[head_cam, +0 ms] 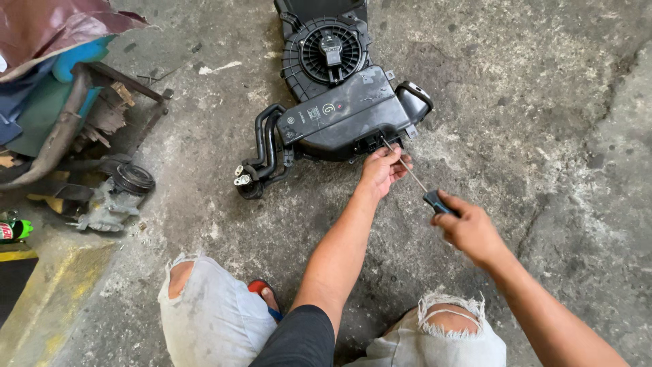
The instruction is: The person disassembles a car air conditioning blower assembly on the floor, using a screwdriver and a pry tool to remove screws and separate plastic housing sections. The person retrieves tools from a nearby rack and continues prying apart the housing until the fan and casing are separated.
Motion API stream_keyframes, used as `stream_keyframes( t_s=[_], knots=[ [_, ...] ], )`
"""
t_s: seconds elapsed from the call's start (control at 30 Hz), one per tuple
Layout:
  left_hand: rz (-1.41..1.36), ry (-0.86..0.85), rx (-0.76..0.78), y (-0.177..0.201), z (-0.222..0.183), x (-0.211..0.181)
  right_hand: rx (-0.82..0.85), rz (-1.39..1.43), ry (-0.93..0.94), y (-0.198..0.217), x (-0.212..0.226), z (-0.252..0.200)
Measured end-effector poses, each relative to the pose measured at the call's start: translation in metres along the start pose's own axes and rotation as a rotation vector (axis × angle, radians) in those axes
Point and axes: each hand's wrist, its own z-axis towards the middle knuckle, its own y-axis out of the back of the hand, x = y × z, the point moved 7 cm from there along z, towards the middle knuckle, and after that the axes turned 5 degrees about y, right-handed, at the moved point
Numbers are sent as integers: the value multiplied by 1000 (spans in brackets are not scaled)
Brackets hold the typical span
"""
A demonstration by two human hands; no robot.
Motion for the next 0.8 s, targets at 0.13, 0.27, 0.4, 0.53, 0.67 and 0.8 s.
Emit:
stream_keyframes(
  t_s=[0.13, 0.27, 0.4, 0.53, 0.67, 0.8],
  knots=[
    [-28, -3, 26, -1, 3, -1, -152, -951, 347, -13, 35, -19],
    [-37, -6, 26, 0, 9, 0, 29, 345, -116, -3, -3, -14],
    [-50, -29, 39, 6, 15, 5, -28, -296, 98, 1, -2, -12],
    [-49, -31, 32, 11, 17, 2, -198, -847, 314, -5, 9, -21],
    [-84, -36, 27, 9, 19, 0, -81, 558, -28, -5, -24, -15],
    [-128, -30, 4, 7, 12, 0, -275, -651, 340, 1, 1, -27]
  ],
)
